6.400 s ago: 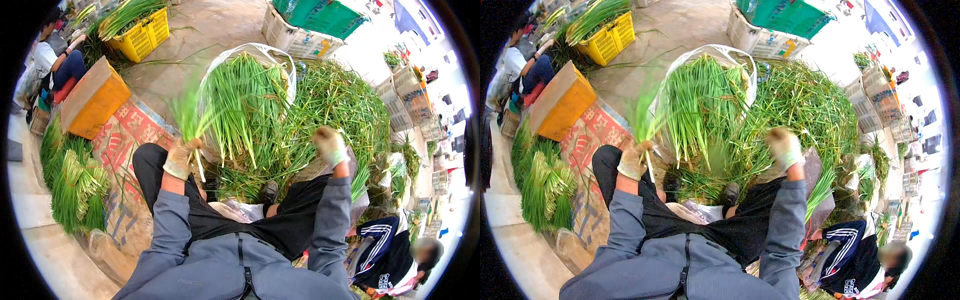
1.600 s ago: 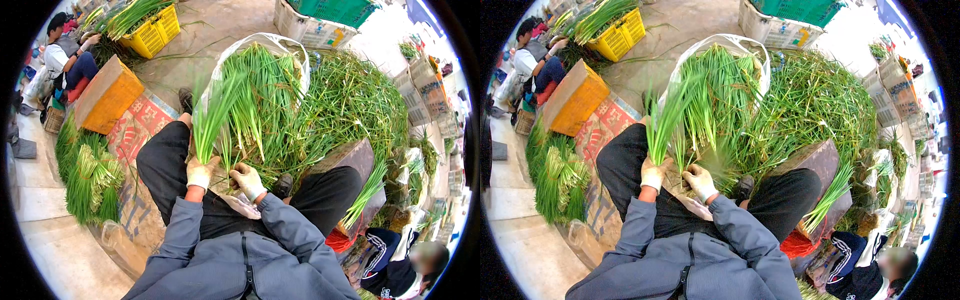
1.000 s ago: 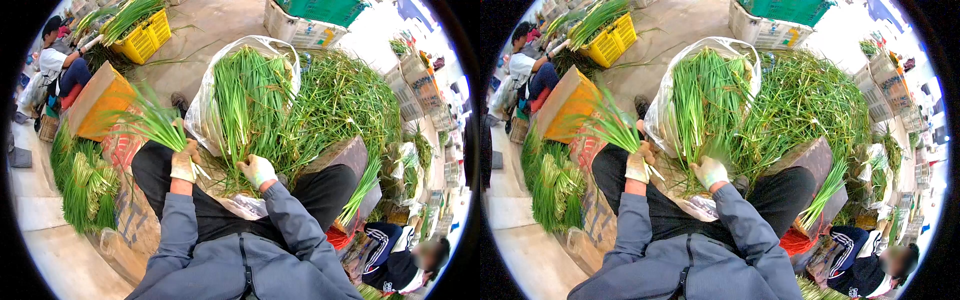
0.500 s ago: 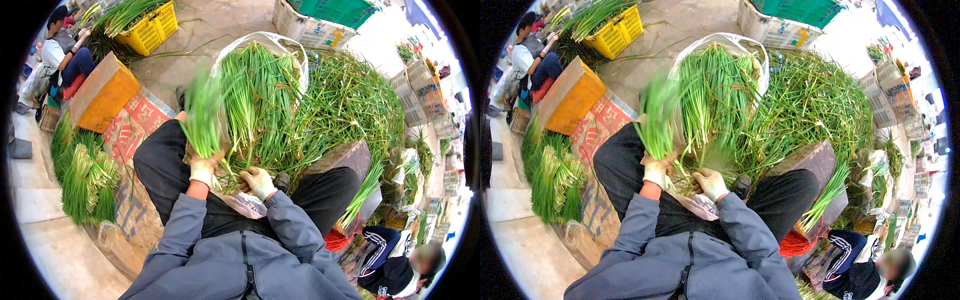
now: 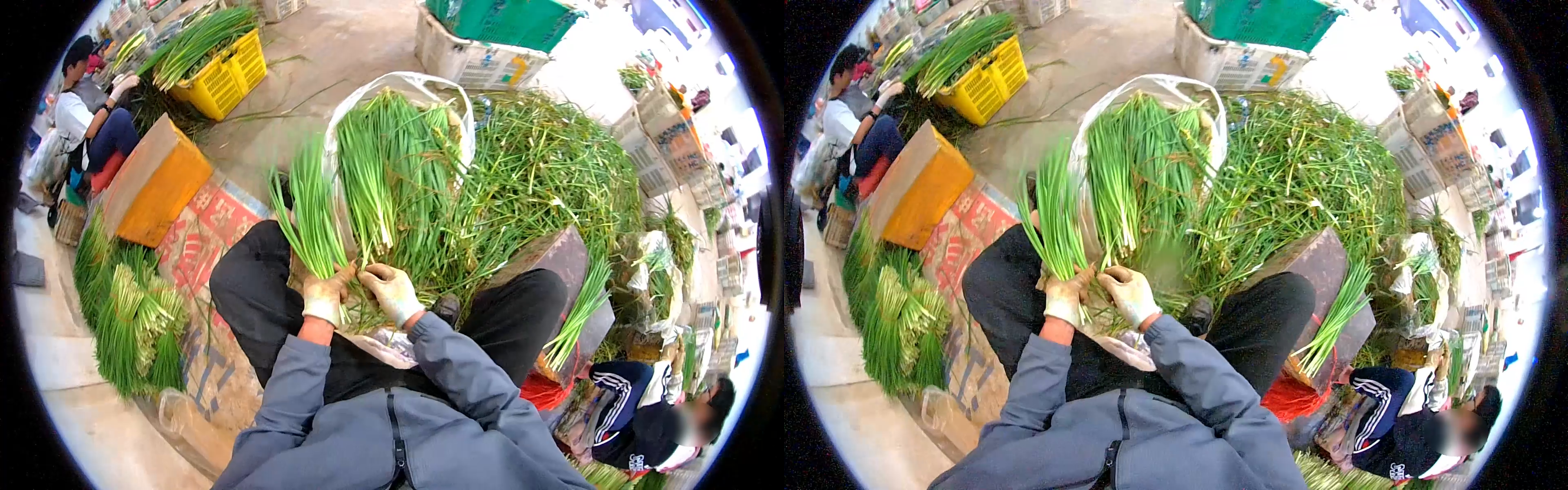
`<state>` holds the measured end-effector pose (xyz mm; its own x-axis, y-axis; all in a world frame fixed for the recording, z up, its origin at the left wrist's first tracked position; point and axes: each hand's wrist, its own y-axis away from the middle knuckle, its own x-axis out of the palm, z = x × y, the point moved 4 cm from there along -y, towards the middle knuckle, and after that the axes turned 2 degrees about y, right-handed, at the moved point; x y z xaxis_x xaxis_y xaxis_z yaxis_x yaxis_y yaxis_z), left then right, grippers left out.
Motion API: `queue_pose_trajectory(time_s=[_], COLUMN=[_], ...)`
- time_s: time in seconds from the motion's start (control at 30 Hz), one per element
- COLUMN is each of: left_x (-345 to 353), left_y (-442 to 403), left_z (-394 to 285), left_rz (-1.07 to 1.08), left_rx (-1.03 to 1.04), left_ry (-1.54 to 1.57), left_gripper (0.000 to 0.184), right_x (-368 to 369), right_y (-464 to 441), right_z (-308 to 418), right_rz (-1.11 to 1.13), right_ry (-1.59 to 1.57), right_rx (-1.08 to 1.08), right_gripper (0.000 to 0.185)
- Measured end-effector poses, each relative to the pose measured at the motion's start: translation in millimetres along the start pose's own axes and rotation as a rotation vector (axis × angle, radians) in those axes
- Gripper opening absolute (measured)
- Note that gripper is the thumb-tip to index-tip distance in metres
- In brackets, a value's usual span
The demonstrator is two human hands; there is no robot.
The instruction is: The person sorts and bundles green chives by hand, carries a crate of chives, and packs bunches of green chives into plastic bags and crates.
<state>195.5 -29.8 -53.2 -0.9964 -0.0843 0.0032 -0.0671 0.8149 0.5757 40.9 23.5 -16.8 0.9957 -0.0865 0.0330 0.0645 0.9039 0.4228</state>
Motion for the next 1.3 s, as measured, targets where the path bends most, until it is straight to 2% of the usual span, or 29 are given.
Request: queue_pose_trajectory(time_s=[0.03,0.07,0.13,0.17,0.2,0.27,0.3,0.33,0.37,0.4,0.43,0.47,0.5,0.53,0.57,0.6,0.63,0.7,0.77,0.87,0.93,1.0,1.03,1.07,1.13,1.2,1.3], left_x=[0.5,-4.8,-22.9,-36.4,-37.3,-52.1,-51.2,-57.4,-57.4,-49.3,-48.8,-42.4,-39.1,-33.7,-26.8,-26.9,-30.6,-35.7,-36.6,-34.7,-31.3,-33.5,-31.4,-30.4,-28.6,-21.0,-23.0], left_y=[7.7,1.1,-23.1,-32.7,-35.7,-28.0,-20.5,-30.7,-52.3,-43.9,-19.1,-26.0,-5.0,22.1,37.5,36.4,38.6,47.8,38.0,44.0,46.9,45.9,25.0,29.1,36.3,31.7,32.4], left_z=[-6.5,-8.7,-3.6,-6.0,-10.5,-21.8,-27.9,-14.9,10.1,-1.0,-1.3,14.2,7.8,-9.1,-20.2,-22.5,-20.4,-25.0,-22.0,-24.9,-26.4,-23.2,-2.0,-3.3,-6.8,-1.5,-0.5], left_rz=[0.011,0.022,-0.076,-0.048,-0.109,0.045,0.044,0.207,0.207,0.213,0.306,0.367,0.414,0.463,0.548,0.533,0.570,0.599,0.618,0.575,0.509,0.421,0.336,0.340,0.318,0.299,0.110], left_rx=[0.103,0.245,0.086,0.057,0.071,0.023,0.042,0.073,0.081,0.091,0.132,0.272,0.191,0.119,0.138,0.183,0.128,0.069,0.170,0.174,0.184,0.129,0.119,0.107,0.020,0.045,0.083], left_ry=[0.233,0.277,0.481,0.472,0.691,0.723,0.738,0.720,0.798,0.877,0.642,0.632,0.607,0.578,0.639,0.573,0.594,0.622,0.548,0.515,0.456,0.301,0.136,0.127,0.069,0.095,0.003], left_gripper=[0.025,0.028,0.024,0.022,0.024,0.025,0.026,0.027,0.028,0.029,0.031,0.029,0.030,0.031,0.033,0.037,0.040,0.044,0.045,0.053,0.060,0.049,0.030,0.030,0.017,0.018,0.014], right_x=[-1.2,-1.6,-5.6,-12.2,-21.3,-44.5,-48.1,-46.6,-41.0,-30.7,-20.9,-16.2,3.5,19.1,33.2,43.5,46.5,53.9,56.7,48.9,43.9,47.0,47.9,47.9,47.1,43.1,39.0], right_y=[2.1,6.8,21.3,30.5,43.8,48.8,49.2,50.9,58.1,62.6,55.9,54.7,66.2,66.1,59.9,54.3,51.8,53.9,50.5,41.6,32.7,31.4,31.8,36.0,43.4,43.4,42.7], right_z=[2.6,5.8,11.0,17.3,26.8,8.7,-5.4,-17.2,-25.4,-12.3,-4.5,-1.0,29.6,31.9,22.4,15.3,13.7,6.9,-3.1,-20.7,-33.8,-40.3,-44.9,-45.4,-43.9,-45.8,-42.5], right_rz=[-0.044,-0.085,-0.085,-0.122,-0.103,-0.026,0.096,0.209,0.440,0.299,0.142,0.001,0.196,0.203,0.240,0.276,0.276,0.309,0.259,0.225,0.165,0.127,0.072,0.016,-0.020,-0.066,-0.130], right_ry=[-0.106,-0.211,-0.567,-0.615,-0.570,-0.035,0.468,0.969,1.332,1.353,1.037,0.715,0.664,0.326,0.087,-0.149,-0.142,-0.483,-0.526,-0.580,-0.479,-0.476,-0.465,-0.455,-0.493,-0.510,-0.563], right_rx=[-0.018,-0.033,-0.131,-0.129,-0.138,-0.089,-0.121,-0.154,0.025,0.014,-0.113,-0.223,-0.280,-0.156,0.000,0.152,0.144,0.237,0.239,0.235,0.187,0.178,0.172,0.168,0.207,0.246,0.232], right_gripper=[0.028,0.025,0.021,0.020,0.020,0.025,0.023,0.021,0.028,0.029,0.030,0.030,0.031,0.031,0.032,0.033,0.033,0.031,0.031,0.030,0.028,0.027,0.027,0.028,0.029,0.031,0.034])
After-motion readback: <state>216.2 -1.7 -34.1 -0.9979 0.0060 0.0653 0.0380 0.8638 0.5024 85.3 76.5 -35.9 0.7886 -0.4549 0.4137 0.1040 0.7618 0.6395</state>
